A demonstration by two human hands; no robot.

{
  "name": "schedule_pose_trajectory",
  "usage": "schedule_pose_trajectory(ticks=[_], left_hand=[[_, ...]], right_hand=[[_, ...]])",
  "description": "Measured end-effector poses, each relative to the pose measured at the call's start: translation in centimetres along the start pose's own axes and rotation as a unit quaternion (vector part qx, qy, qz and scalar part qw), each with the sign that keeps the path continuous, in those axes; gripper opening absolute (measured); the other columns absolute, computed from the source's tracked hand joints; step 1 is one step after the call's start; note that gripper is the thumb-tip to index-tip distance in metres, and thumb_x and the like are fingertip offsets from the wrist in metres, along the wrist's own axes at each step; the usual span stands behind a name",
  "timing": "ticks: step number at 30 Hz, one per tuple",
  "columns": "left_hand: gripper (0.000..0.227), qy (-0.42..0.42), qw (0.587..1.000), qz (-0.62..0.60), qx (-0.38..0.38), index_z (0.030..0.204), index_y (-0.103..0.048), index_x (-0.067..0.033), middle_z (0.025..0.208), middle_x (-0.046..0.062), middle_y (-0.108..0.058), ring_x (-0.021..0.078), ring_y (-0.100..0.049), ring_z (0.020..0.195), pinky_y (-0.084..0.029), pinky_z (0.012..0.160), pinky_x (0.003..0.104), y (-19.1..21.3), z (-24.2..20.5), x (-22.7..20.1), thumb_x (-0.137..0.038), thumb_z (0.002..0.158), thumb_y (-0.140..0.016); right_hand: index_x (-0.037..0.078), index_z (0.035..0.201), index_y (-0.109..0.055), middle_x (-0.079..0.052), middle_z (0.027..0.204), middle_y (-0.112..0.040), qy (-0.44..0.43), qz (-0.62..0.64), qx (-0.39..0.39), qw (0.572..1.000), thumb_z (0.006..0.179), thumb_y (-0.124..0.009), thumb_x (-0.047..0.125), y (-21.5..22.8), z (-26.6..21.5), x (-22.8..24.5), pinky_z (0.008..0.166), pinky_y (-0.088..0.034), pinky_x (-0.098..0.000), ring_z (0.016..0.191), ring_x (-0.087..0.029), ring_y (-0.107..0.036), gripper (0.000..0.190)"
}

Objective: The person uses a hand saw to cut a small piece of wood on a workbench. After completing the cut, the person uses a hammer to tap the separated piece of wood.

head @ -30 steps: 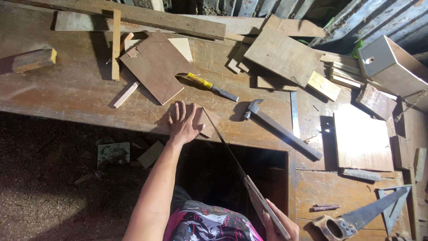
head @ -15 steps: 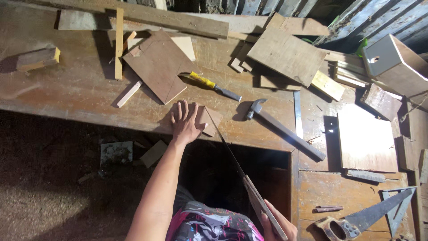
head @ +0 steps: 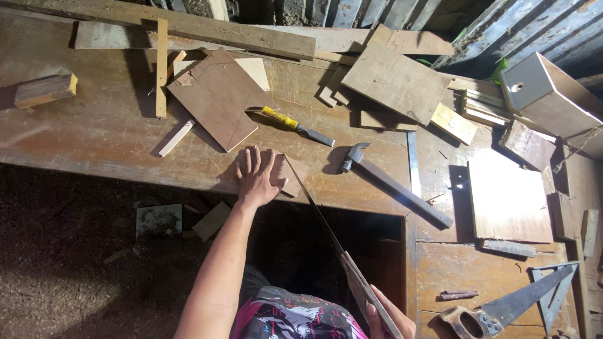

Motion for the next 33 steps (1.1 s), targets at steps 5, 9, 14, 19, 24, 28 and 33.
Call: schedule_pose_trajectory(ticks=[5,9,14,19,24,28,33], left_hand=[[0.100,-0.003,1.000,-0.001,-0.014,0.164,-0.016,-0.0253,0.171,0.018,0.001,0.0401,0.006,0.157,-0.001,0.120,0.069,-0.1,0.0,0.0,-0.067,0.085,-0.063],[0.099,-0.003,1.000,0.010,-0.005,0.164,-0.017,-0.0254,0.171,0.019,0.000,0.0408,0.006,0.157,-0.001,0.120,0.070,-0.2,0.1,0.0,-0.068,0.087,-0.062],[0.101,-0.004,1.000,-0.002,-0.021,0.164,-0.016,-0.0247,0.171,0.018,0.001,0.0406,0.006,0.157,-0.004,0.120,0.069,-0.2,-0.1,0.2,-0.068,0.085,-0.062],[0.101,-0.006,1.000,0.022,0.004,0.164,-0.014,-0.0256,0.171,0.019,0.003,0.0396,0.007,0.157,-0.004,0.120,0.070,-0.3,0.2,0.2,-0.072,0.086,-0.060],[0.101,0.000,1.000,0.011,0.001,0.164,-0.015,-0.0269,0.171,0.017,0.003,0.0391,0.008,0.157,-0.004,0.119,0.070,-0.2,0.3,0.2,-0.072,0.085,-0.059],[0.100,0.000,1.000,0.018,0.007,0.164,-0.016,-0.0255,0.171,0.018,0.002,0.0396,0.008,0.157,-0.003,0.119,0.070,-0.3,0.2,0.0,-0.072,0.087,-0.060],[0.100,0.001,1.000,0.005,-0.004,0.163,-0.017,-0.0246,0.171,0.018,0.001,0.0386,0.008,0.158,-0.002,0.119,0.069,-0.1,0.0,-0.1,-0.069,0.086,-0.062]], right_hand=[[0.000,0.119,-0.074,-0.019,0.103,-0.082,0.021,-0.033,0.007,0.999,0.088,-0.071,0.021,-0.1,0.0,-0.2,0.094,-0.060,-0.0379,0.100,-0.028,-0.080,0.038],[0.000,0.120,-0.074,-0.019,0.103,-0.082,0.005,-0.017,0.003,1.000,0.088,-0.072,0.021,-0.2,0.0,-0.4,0.094,-0.060,-0.0381,0.100,-0.028,-0.080,0.038],[0.001,0.120,-0.074,-0.018,0.102,-0.082,0.035,-0.032,-0.008,0.999,0.089,-0.071,0.021,-0.6,-0.2,-0.7,0.096,-0.061,-0.0365,0.101,-0.027,-0.081,0.037],[0.000,0.120,-0.074,-0.019,0.103,-0.082,0.008,-0.013,0.001,1.000,0.088,-0.072,0.020,-0.7,-0.4,-1.4,0.095,-0.060,-0.0373,0.101,-0.028,-0.080,0.038],[-0.001,0.120,-0.073,-0.019,0.101,-0.082,0.030,-0.011,0.001,0.999,0.088,-0.072,0.022,-0.9,-0.4,-1.5,0.095,-0.060,-0.0374,0.100,-0.028,-0.081,0.039],[-0.001,0.118,-0.074,-0.020,0.100,-0.082,0.022,0.006,-0.019,1.000,0.089,-0.072,0.025,-1.1,-0.5,-1.6,0.094,-0.060,-0.0373,0.099,-0.028,-0.081,0.040],[-0.002,0.119,-0.074,-0.020,0.101,-0.082,0.021,-0.008,0.003,1.000,0.089,-0.071,0.027,-0.9,-0.4,-1.6,0.094,-0.060,-0.0381,0.099,-0.029,-0.081,0.042]])
Point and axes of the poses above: each hand's wrist, its own z-axis towards the middle knuckle, its own y-axis out of the back of the hand, x = y × z, the point moved 1 cm from there along z, towards the middle knuckle
